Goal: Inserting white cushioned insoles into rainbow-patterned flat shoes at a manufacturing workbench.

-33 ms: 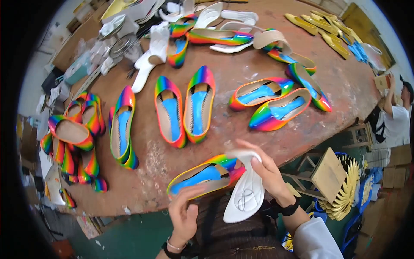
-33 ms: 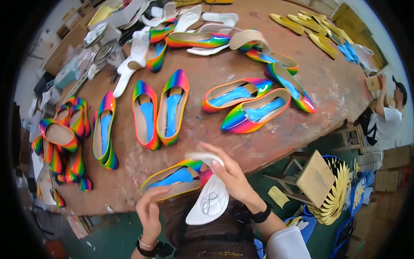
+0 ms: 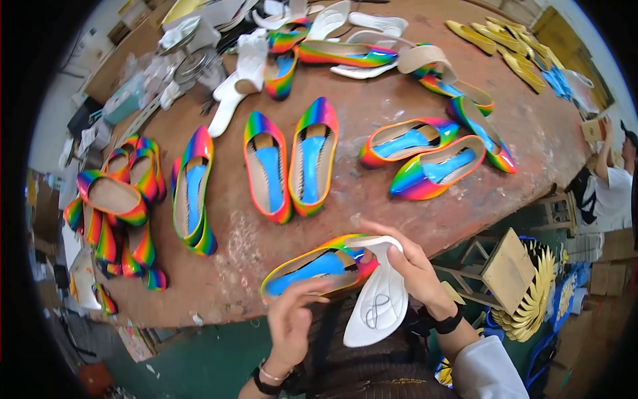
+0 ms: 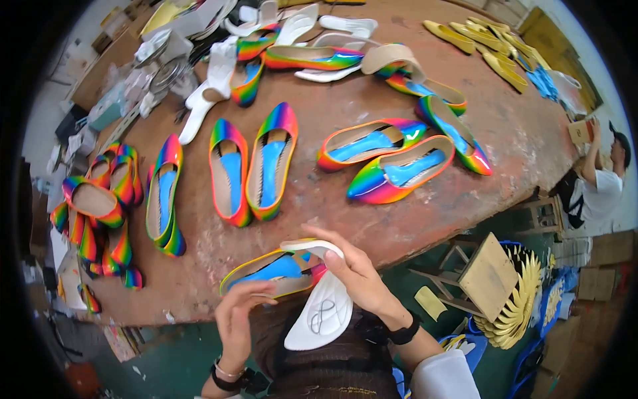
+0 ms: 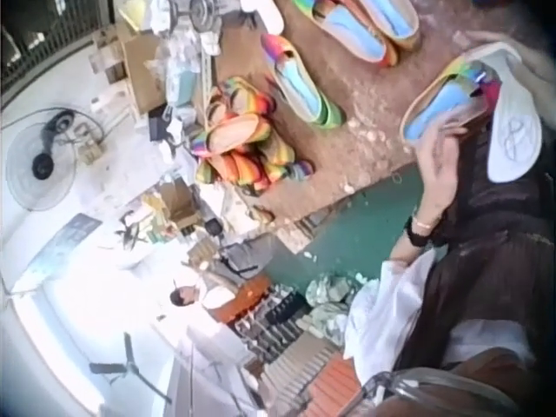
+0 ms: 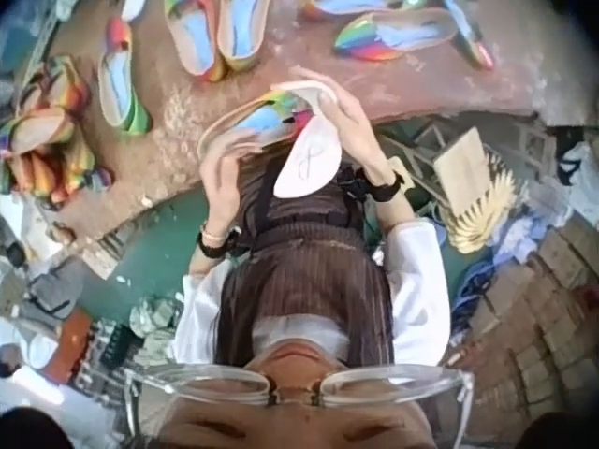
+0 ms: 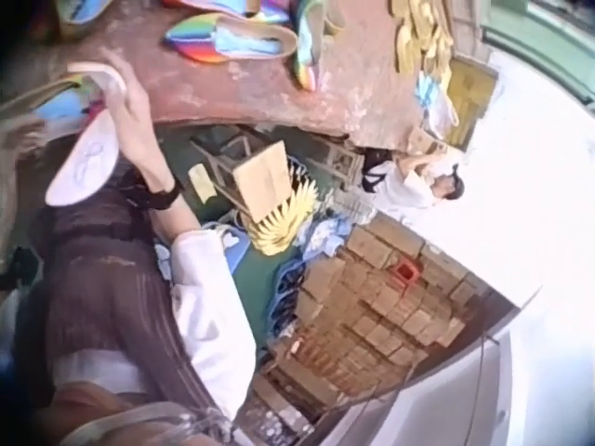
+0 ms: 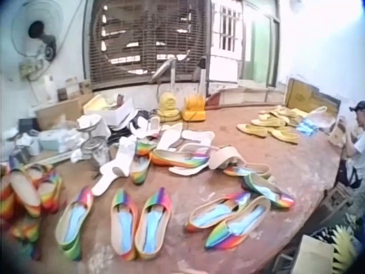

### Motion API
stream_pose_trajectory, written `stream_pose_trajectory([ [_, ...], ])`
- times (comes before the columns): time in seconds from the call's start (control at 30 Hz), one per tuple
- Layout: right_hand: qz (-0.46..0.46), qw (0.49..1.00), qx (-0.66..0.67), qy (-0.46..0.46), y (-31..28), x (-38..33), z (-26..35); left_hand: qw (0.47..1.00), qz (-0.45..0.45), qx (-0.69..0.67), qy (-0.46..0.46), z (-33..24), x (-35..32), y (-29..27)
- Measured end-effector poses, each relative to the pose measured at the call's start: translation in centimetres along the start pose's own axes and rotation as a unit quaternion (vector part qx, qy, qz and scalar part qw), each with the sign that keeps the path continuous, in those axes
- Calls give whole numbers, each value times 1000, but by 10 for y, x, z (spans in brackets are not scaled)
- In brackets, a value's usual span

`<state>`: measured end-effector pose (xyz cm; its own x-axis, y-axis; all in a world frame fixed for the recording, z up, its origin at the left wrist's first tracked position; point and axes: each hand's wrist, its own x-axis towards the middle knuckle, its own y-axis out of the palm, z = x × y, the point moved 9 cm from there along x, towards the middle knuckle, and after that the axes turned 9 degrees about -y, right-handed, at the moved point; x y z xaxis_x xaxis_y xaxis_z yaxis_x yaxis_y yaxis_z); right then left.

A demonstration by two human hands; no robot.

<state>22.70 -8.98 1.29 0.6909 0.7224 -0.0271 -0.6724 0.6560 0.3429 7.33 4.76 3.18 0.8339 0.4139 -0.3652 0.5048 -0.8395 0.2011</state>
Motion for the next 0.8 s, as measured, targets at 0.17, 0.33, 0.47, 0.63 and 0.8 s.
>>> stream_pose_trajectory([
  [0.17, -71, 975, 199, 71, 13, 3, -17, 907, 88, 355, 209, -20, -5, 79],
  [0.33, -131, 915, 368, 100, 15, -2, -36, 905, 69, 384, 169, 11, -1, 94],
  [0.47, -174, 978, 93, 72, -22, -11, -15, 911, 110, 371, 143, 21, -6, 79],
  [0.63, -63, 801, -548, -233, -16, -4, 100, 762, -182, 558, 274, -16, -30, -16],
  [0.8, 178, 739, -567, -318, 56, 6, 55, 854, -151, 433, 245, 39, 2, -74],
])
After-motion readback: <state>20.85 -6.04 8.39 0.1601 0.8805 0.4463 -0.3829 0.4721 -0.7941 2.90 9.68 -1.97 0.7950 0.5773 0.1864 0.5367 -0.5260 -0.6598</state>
